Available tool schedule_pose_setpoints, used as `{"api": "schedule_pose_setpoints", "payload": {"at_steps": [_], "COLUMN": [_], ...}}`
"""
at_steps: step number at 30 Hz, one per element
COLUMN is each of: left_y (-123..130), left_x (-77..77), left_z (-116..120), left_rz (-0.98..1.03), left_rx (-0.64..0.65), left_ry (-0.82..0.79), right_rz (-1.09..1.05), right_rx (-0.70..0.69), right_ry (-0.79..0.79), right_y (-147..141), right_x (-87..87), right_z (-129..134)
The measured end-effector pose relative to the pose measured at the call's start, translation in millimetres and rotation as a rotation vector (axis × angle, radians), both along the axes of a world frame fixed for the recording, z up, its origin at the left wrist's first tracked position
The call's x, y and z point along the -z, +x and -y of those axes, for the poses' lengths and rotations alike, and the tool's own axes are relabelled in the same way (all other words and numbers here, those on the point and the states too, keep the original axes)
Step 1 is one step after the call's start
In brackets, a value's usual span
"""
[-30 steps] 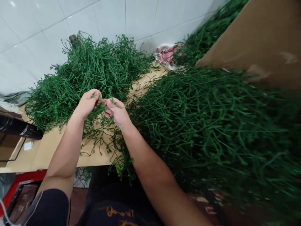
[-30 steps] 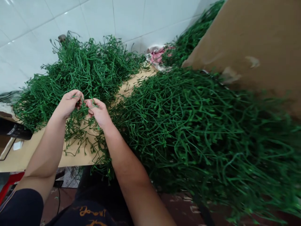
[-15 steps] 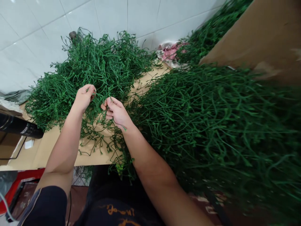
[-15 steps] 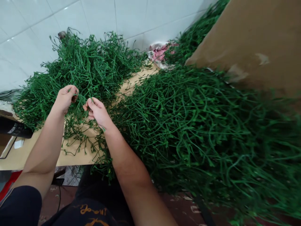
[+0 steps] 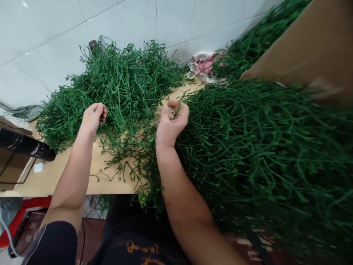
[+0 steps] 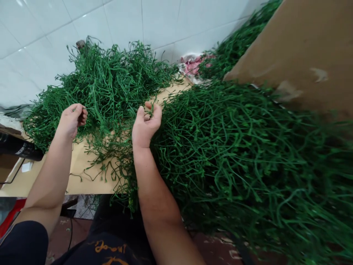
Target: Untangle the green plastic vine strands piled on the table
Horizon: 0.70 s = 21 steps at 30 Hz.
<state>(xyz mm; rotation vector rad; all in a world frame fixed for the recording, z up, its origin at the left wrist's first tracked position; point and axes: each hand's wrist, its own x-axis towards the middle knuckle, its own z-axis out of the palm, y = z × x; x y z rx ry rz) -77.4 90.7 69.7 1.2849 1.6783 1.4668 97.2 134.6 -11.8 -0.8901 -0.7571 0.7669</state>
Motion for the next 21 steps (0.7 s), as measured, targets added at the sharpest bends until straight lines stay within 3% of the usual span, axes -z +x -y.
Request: {"api": "schedule_pose_setpoints", "payload": {"at_steps": [2, 3, 10, 14, 18, 21], "left_y": [8, 13, 44, 51, 49, 46], "left_x": [3.4, 4.6, 3.8, 4.7, 4.8, 3.9], "left_z": [2, 2, -5, -7, -8, -10], "left_rz": [-0.042, -0.053, -0.056, -0.011, 0.079, 0.044], "left_rx": [0.044, 0.061, 0.097, 0.135, 0.173, 0.133], "left_ry": [-0.038, -0.048, -0.055, -0.071, -0.087, -0.044], "right_rz": [0.106, 0.141, 0.288, 0.379, 0.292, 0.196], "right_rx": [0.112, 0.095, -0.554, -0.624, -0.64, -0.827], "right_ry": [0.063, 0.081, 0.087, -0.006, -0.004, 0.048], "right_y": [3, 4, -5, -11, -12, -14], "right_x": [-3.2, -5.6, -13.9, -7.4, -4.3, -5.6], "right_z": [4, 7, 31, 27, 23, 25]}}
